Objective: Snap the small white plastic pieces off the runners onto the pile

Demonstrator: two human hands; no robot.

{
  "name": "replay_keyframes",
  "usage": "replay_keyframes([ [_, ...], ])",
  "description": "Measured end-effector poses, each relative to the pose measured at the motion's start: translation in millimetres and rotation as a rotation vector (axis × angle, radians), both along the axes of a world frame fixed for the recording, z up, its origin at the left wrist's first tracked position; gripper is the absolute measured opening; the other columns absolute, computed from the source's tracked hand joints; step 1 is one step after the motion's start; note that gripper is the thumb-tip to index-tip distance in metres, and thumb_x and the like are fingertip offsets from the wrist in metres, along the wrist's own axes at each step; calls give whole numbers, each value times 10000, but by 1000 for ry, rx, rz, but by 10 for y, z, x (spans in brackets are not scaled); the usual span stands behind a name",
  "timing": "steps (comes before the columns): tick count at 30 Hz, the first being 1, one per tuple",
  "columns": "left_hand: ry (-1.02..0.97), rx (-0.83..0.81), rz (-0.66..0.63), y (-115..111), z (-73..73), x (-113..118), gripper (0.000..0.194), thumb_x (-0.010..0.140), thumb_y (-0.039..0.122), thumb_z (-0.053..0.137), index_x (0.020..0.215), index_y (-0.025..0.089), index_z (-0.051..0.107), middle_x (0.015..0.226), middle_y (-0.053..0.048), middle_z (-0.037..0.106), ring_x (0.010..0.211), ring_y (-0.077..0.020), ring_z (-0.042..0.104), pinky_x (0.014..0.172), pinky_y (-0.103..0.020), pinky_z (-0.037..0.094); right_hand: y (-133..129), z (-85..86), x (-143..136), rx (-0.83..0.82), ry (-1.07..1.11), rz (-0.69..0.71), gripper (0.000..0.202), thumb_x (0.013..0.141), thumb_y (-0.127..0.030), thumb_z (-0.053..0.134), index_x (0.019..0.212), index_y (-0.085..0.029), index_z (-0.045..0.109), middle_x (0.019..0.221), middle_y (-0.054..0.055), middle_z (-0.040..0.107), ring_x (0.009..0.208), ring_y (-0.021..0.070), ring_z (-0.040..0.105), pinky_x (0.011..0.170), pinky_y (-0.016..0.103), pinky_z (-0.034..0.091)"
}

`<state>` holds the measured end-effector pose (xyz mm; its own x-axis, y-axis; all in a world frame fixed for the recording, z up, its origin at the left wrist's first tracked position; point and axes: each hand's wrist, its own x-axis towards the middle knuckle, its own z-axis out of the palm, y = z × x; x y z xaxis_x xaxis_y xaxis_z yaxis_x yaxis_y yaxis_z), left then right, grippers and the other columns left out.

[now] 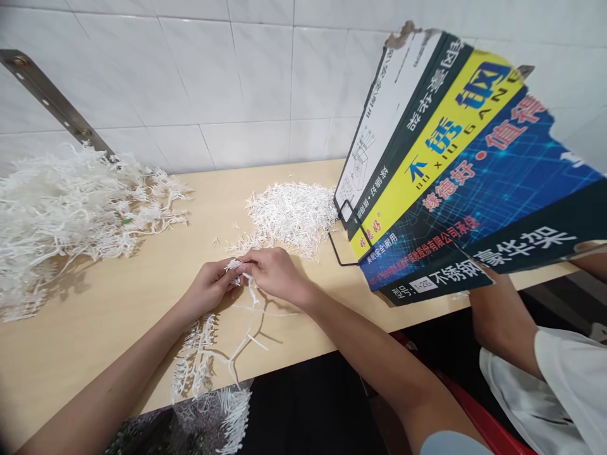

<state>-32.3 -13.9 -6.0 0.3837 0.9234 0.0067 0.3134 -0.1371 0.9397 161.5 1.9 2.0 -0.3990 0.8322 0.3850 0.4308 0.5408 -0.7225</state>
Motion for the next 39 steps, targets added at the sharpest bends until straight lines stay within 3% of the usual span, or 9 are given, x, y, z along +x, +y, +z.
replay_keyframes([
  [6,113,59,-2,-12,55,10,455,1013,501,473,711,172,559,546,30,517,528,-115,462,560,-233,365,-43,-1,17,249,-183,-46,202,914,-57,538,891,-170,703,814,38,744,756,161,656,701,270,421],
  [12,137,83,6,-14,28,9,461,1005,440,479,631,171,498,523,36,481,519,-102,414,537,-230,323,-118,15,-3,422,-262,-106,180,913,-75,484,811,-178,590,740,42,673,696,165,581,635,297,339],
  [19,40,23,-48,6,64,-54,303,938,305,514,666,173,497,554,44,469,543,-101,400,541,-232,305,-112,34,-28,90,-32,-81,164,944,-117,475,826,-195,558,743,2,634,668,136,552,663,256,382],
  [23,17,27,-83,-6,98,-50,246,912,265,528,685,170,517,570,41,475,560,-104,417,563,-237,317,-69,81,-12,-66,82,-55,267,1016,-200,421,774,-196,535,697,-11,596,621,125,538,636,248,399],
  [25,1,10,-52,-13,85,-34,260,918,269,531,677,173,518,562,40,472,547,-104,415,552,-241,311,-37,86,5,-73,93,-56,255,1029,-223,424,830,-195,581,754,3,642,671,134,583,670,255,431],
  [27,-31,-41,-3,-14,55,-17,296,935,303,539,669,176,520,549,37,470,528,-105,416,534,-245,307,-7,75,24,-30,79,-75,196,1022,-208,444,1019,-200,639,934,36,715,815,158,651,760,278,473],
  [30,-66,-110,32,-4,1,-4,365,960,402,555,675,175,545,541,32,476,509,-109,424,521,-251,314,11,52,49,52,42,-49,290,1043,-203,418,1233,-222,637,1157,73,720,1018,183,674,886,318,494],
  [35,-88,-105,36,10,-17,-18,441,975,516,538,699,172,550,546,34,461,498,-106,407,506,-245,305,-10,35,47,75,-18,61,221,996,-366,615,1131,-214,703,1101,56,739,998,181,679,831,288,500],
  [39,15,-15,-23,6,39,-14,456,994,529,498,714,172,550,547,42,443,511,-102,384,526,-238,305,-7,27,21,44,-1,40,103,953,-295,675,953,-205,725,931,22,755,799,141,656,721,255,463],
])
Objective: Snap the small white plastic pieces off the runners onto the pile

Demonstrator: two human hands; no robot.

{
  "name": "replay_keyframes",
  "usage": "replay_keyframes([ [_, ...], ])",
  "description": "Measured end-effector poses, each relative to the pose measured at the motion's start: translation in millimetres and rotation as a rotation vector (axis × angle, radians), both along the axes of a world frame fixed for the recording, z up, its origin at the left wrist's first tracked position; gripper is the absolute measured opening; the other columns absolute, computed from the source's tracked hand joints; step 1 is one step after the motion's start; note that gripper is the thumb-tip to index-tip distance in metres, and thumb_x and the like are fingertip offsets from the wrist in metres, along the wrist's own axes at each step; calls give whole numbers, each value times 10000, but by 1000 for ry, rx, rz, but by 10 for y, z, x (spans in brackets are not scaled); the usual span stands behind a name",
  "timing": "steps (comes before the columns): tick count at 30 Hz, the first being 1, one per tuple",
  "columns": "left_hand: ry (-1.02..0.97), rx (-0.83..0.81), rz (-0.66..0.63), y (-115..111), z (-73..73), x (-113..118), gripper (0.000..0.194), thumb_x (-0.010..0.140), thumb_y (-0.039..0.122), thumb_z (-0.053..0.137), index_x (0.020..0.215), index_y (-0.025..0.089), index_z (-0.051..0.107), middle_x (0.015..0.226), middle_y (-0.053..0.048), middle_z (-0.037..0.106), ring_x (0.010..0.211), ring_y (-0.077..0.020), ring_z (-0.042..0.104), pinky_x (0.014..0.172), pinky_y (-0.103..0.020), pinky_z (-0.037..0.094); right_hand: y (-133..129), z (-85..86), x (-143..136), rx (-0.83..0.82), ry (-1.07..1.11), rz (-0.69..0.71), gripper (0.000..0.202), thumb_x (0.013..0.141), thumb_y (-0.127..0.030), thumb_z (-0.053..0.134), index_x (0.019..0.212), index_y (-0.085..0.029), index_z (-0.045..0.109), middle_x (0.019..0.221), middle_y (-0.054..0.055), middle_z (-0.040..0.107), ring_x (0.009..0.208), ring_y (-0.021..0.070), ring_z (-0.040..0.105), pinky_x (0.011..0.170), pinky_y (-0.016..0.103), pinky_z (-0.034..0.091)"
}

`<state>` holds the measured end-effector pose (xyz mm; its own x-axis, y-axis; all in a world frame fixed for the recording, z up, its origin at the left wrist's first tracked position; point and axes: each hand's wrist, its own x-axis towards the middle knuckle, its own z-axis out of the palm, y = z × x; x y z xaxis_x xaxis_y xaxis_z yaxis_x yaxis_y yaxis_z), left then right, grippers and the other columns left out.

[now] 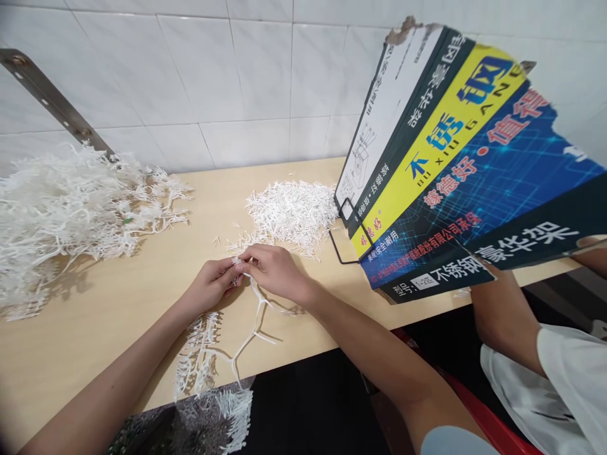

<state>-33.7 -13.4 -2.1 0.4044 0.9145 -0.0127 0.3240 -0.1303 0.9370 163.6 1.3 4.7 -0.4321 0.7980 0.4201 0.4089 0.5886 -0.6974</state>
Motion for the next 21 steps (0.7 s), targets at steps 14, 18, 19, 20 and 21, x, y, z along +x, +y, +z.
replay_keyframes([
  [14,-17,-89,-174,-74,166,-23,394,961,399,543,645,164,534,568,27,451,542,-104,351,547,-259,272,48,0,24,-270,274,28,222,1037,-289,466,927,-176,623,820,20,679,615,109,568,604,247,475],
  [18,-88,-153,-68,-65,138,-11,436,994,414,461,650,164,551,565,16,469,544,-119,403,570,-270,318,56,17,62,-26,102,-49,361,1012,-141,434,1322,-210,604,1213,85,710,943,156,679,859,322,533],
  [19,-97,-156,-44,-65,128,-8,459,1008,428,433,650,165,547,565,14,467,545,-121,406,576,-272,326,38,30,61,24,70,-39,370,1015,-147,442,1342,-216,602,1267,92,693,1047,171,672,911,334,525],
  [20,-100,-152,-21,-67,118,-4,476,1017,444,417,647,168,535,563,16,461,546,-122,404,579,-273,328,16,44,55,53,51,-16,343,1023,-178,461,1326,-216,617,1276,94,691,1097,181,664,925,333,524],
  [21,-97,-140,0,-69,110,-1,483,1019,458,418,641,173,512,559,20,447,545,-120,397,577,-272,324,-6,57,45,67,42,10,298,1026,-223,494,1283,-211,643,1242,93,704,1089,185,669,907,323,530],
])
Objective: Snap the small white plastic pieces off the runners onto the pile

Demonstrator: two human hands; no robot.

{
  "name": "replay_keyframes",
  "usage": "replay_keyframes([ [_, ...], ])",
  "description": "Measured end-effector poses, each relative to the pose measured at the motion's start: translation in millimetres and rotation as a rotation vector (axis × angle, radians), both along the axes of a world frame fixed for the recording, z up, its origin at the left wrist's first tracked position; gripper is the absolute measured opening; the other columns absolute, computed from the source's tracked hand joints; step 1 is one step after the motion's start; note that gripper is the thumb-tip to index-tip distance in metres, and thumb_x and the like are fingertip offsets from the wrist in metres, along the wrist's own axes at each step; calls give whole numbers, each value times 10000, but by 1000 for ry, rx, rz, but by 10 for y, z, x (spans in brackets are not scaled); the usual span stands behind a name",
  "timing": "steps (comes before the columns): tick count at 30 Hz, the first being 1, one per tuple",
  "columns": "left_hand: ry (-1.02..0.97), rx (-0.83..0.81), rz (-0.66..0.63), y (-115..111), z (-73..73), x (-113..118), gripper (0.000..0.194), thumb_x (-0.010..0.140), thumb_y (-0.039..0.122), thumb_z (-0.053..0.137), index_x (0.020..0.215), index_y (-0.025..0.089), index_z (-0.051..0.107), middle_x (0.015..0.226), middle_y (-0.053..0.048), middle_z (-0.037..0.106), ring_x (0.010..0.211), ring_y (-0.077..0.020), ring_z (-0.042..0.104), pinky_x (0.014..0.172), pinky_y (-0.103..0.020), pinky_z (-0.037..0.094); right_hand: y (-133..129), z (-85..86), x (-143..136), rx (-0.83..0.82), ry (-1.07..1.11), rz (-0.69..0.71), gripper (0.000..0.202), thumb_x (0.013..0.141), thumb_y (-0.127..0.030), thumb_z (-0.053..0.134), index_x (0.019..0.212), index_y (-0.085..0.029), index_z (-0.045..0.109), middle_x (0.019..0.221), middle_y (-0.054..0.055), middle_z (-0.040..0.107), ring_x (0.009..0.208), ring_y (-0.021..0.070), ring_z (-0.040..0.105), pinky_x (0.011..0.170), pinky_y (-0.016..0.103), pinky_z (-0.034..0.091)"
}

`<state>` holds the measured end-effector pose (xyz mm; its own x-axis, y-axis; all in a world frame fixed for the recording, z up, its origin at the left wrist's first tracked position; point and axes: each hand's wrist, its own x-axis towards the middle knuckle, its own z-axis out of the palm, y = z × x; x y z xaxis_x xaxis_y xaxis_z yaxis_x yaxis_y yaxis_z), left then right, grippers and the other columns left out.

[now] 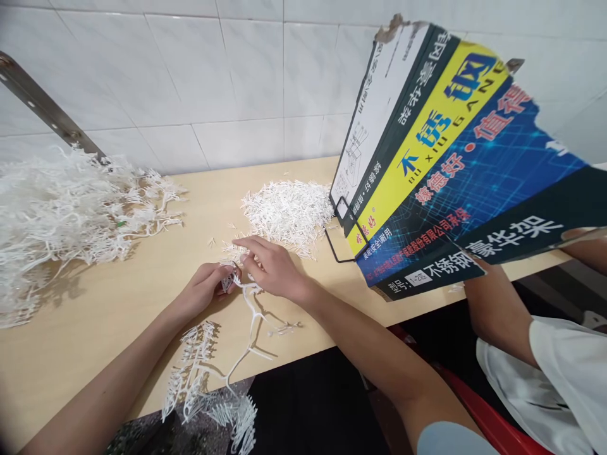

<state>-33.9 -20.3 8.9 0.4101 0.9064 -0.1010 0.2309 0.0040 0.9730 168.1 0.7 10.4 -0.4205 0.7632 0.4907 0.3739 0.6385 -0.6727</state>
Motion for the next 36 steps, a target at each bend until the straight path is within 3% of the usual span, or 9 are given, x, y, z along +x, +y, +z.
replay_keyframes([
  [4,25,31,19,-4,-15,5,481,1011,487,440,635,187,444,569,29,418,542,-114,368,555,-268,293,-37,15,-51,-10,12,48,184,985,-350,632,1021,-191,718,977,52,751,824,146,677,769,272,526],
  [8,76,37,-17,-1,-6,0,488,1016,507,428,651,186,469,563,31,422,529,-117,357,542,-275,282,6,13,-46,-31,16,66,148,977,-250,628,879,-187,720,864,22,748,770,129,666,730,255,498],
  [12,113,87,-32,5,-10,-3,504,1029,509,406,647,188,470,572,27,448,543,-123,385,554,-277,297,22,21,-6,-6,-49,63,138,966,-201,589,939,-186,724,906,35,750,780,136,661,731,263,496],
  [16,177,164,-64,18,-34,0,501,1040,488,388,654,182,480,596,23,472,573,-124,408,590,-274,321,8,17,3,-48,-58,99,188,992,-345,619,1034,-197,727,981,40,754,809,135,671,773,263,505],
  [19,151,171,-10,19,-44,5,487,1036,493,396,664,188,465,589,31,449,560,-121,392,572,-269,321,-6,-5,-23,-60,-78,65,251,1021,-394,581,1030,-194,732,963,43,754,827,140,673,771,265,500],
  [22,111,161,61,10,-30,8,465,1026,496,413,678,193,463,586,35,429,540,-120,377,540,-267,318,-11,-50,-50,-7,-84,57,283,1062,-353,500,1052,-184,727,941,55,748,849,150,674,772,275,505],
  [27,121,155,77,7,27,-7,473,1001,451,431,603,196,442,533,26,412,523,-125,378,541,-280,314,-25,-88,-63,77,-79,81,237,1062,-272,482,1135,-185,690,1024,77,745,907,165,680,817,304,526],
  [32,193,205,48,37,-2,-59,467,989,420,427,582,190,429,538,28,406,534,-118,374,553,-277,290,-69,-62,-86,77,-160,31,181,1025,-246,513,1072,-184,676,976,54,736,795,142,640,717,264,466],
  [36,280,300,-67,56,-22,-84,427,999,390,408,625,186,421,575,36,383,561,-112,348,568,-271,271,-77,-91,-82,133,-263,-35,103,950,-211,556,922,-190,653,851,16,706,686,124,565,628,258,377],
])
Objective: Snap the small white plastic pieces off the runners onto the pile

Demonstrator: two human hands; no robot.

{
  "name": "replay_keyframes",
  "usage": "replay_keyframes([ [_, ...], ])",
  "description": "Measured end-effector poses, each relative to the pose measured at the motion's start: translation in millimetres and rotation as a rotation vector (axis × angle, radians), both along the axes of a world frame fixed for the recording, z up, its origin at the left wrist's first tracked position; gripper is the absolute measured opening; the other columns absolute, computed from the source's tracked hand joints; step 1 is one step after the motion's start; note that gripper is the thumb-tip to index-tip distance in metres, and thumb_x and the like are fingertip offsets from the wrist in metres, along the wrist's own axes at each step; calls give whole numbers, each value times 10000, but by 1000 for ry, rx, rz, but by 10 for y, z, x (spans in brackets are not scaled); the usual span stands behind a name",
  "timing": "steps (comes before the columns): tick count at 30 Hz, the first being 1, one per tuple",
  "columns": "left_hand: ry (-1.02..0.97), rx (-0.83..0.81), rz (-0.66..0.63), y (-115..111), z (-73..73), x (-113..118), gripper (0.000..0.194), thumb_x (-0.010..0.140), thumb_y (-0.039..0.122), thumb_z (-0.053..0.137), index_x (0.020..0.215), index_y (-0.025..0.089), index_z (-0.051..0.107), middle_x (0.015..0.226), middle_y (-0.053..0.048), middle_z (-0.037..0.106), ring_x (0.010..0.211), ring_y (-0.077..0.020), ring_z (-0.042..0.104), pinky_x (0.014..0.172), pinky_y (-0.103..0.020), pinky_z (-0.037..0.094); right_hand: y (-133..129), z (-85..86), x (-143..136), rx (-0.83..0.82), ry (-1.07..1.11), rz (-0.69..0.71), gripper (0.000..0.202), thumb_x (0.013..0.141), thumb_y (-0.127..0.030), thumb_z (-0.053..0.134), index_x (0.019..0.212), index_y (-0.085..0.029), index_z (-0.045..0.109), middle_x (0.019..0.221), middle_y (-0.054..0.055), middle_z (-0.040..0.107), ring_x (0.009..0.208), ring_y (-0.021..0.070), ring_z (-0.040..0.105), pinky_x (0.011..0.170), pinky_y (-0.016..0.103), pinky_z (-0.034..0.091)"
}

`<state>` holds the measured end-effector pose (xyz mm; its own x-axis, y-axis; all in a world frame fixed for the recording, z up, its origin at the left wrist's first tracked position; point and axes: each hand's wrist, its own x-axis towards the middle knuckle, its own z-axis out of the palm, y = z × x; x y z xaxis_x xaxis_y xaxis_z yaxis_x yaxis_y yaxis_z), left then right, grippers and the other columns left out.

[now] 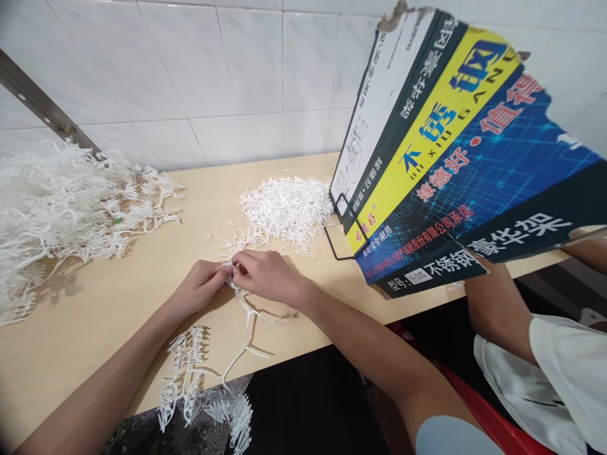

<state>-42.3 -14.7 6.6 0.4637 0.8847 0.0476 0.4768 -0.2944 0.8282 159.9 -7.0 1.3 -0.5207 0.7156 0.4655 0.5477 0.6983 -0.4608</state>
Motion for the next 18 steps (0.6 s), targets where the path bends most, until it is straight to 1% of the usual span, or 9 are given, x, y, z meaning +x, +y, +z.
replay_keyframes([
  [4,61,36,-106,11,27,-14,436,1005,382,415,615,189,382,576,40,356,557,-107,318,564,-268,263,-3,-26,23,107,-77,1,186,938,-228,530,761,-192,575,708,-3,620,597,118,459,560,283,286],
  [9,108,39,-160,19,33,-28,431,1002,348,414,604,191,362,574,37,371,550,-106,311,553,-268,255,-30,-44,33,141,-119,9,199,906,-207,527,708,-196,552,676,-3,596,578,118,414,546,292,253],
  [15,100,27,-237,13,50,-4,342,941,256,432,609,183,394,594,38,349,569,-103,304,565,-262,259,-9,-92,39,65,-98,48,210,889,-212,528,682,-188,557,654,-11,580,591,110,410,560,280,255],
  [18,47,-28,-184,16,50,9,359,945,294,434,609,190,362,602,41,313,583,-106,282,563,-261,244,36,-66,33,-38,-20,21,230,881,-198,555,653,-180,532,623,-24,544,582,98,397,571,264,269],
])
